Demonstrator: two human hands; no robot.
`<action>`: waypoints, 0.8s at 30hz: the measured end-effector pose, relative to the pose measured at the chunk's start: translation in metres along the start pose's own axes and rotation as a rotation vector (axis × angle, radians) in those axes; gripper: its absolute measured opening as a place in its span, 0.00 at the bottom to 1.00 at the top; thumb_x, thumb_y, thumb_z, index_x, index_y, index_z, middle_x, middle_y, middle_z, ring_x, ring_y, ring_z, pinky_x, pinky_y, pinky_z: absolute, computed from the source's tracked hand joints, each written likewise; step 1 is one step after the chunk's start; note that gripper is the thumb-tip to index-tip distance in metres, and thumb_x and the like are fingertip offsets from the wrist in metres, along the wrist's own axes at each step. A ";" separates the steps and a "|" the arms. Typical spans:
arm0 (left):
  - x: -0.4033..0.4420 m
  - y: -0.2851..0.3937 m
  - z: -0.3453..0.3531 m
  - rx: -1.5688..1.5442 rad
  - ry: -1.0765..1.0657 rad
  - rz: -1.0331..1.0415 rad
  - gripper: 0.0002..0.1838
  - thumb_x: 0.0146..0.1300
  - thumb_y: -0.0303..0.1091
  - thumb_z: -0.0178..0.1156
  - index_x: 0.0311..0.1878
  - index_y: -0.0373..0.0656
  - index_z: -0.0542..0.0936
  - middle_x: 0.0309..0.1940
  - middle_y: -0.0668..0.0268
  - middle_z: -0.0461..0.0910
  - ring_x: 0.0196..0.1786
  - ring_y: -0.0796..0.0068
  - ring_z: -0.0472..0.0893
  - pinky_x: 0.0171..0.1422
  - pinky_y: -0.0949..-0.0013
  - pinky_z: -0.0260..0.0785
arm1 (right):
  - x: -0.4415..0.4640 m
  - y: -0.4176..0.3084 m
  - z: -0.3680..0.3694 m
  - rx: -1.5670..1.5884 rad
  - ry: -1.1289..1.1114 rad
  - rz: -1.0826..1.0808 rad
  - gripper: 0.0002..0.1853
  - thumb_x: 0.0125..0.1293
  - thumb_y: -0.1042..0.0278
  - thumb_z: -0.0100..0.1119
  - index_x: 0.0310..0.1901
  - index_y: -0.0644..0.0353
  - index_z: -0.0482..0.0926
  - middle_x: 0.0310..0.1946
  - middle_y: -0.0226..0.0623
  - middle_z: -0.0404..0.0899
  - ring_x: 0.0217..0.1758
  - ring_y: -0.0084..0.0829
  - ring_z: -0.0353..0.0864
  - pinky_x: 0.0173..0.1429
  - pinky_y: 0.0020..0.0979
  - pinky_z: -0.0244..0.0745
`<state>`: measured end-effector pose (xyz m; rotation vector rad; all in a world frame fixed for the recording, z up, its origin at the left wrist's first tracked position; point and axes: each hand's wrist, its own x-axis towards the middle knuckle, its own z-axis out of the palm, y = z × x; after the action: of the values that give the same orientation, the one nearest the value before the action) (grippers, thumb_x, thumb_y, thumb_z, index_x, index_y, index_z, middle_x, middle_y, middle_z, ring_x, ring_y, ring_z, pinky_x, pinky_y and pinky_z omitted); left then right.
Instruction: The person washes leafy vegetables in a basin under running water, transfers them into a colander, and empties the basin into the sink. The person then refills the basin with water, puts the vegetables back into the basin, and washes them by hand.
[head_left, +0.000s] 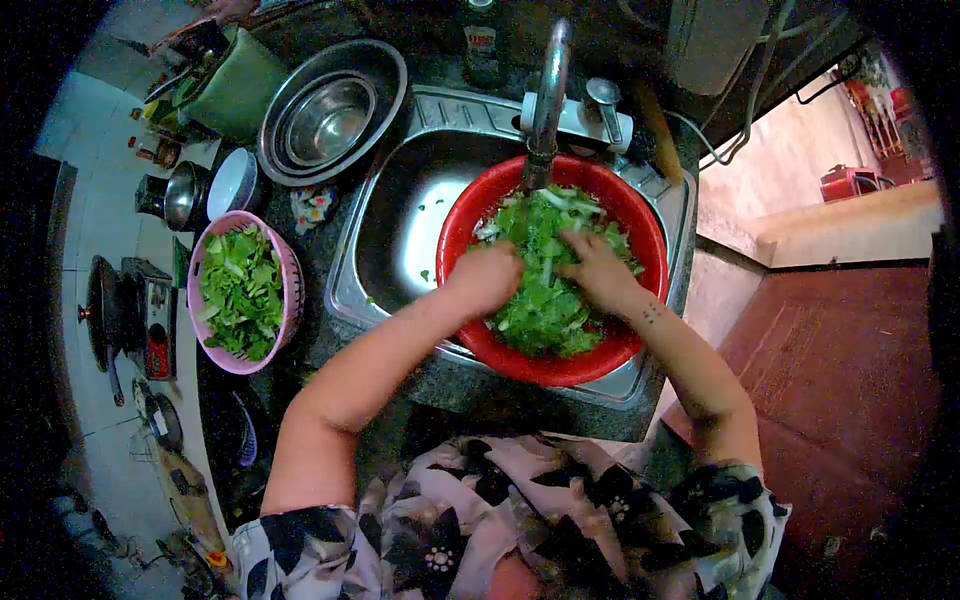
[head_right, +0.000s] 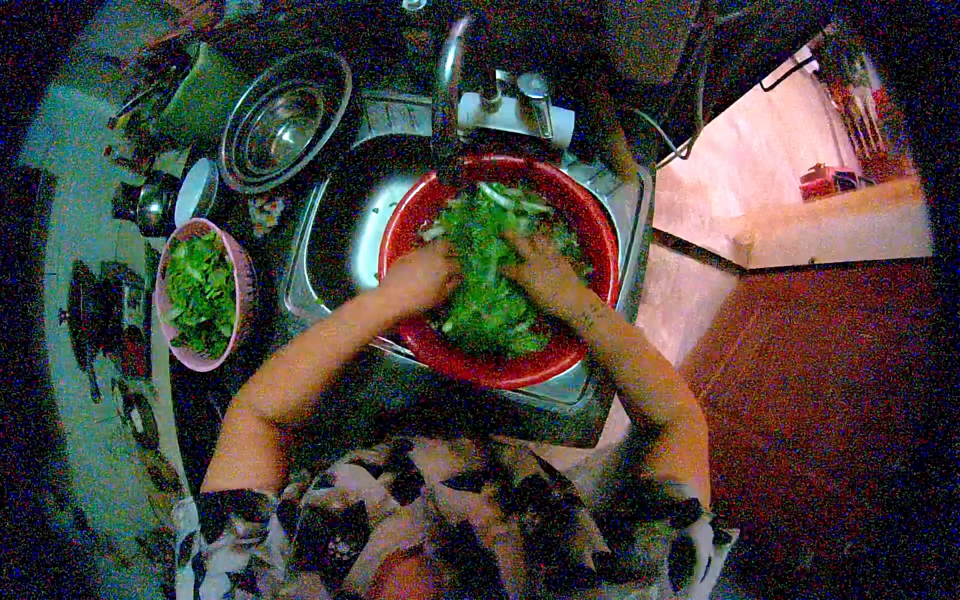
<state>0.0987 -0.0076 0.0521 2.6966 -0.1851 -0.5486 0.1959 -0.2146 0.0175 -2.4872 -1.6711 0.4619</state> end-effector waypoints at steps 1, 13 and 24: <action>0.007 -0.009 0.000 -0.011 0.117 0.025 0.13 0.53 0.30 0.55 0.43 0.40 0.76 0.40 0.51 0.75 0.43 0.48 0.77 0.48 0.53 0.71 | 0.004 -0.007 -0.010 0.030 -0.057 -0.099 0.21 0.53 0.72 0.54 0.49 0.42 0.78 0.66 0.39 0.56 0.64 0.47 0.62 0.58 0.42 0.70; 0.105 -0.043 0.056 -0.132 -0.028 -0.421 0.38 0.56 0.63 0.51 0.66 0.52 0.62 0.64 0.57 0.60 0.66 0.56 0.62 0.65 0.52 0.59 | 0.090 0.042 -0.010 -0.171 -0.095 -0.107 0.26 0.60 0.51 0.51 0.59 0.48 0.68 0.63 0.40 0.61 0.68 0.42 0.56 0.64 0.48 0.58; 0.070 -0.041 0.072 -0.291 -0.528 -0.126 0.51 0.51 0.76 0.42 0.72 0.55 0.46 0.71 0.53 0.42 0.72 0.46 0.44 0.73 0.47 0.34 | 0.015 0.039 -0.010 0.406 -0.639 0.268 0.41 0.60 0.28 0.38 0.70 0.42 0.48 0.71 0.50 0.30 0.72 0.57 0.42 0.71 0.51 0.44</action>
<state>0.1365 -0.0088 -0.0494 2.2429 -0.0654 -1.2182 0.2385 -0.2155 0.0139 -2.3794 -1.1983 1.5829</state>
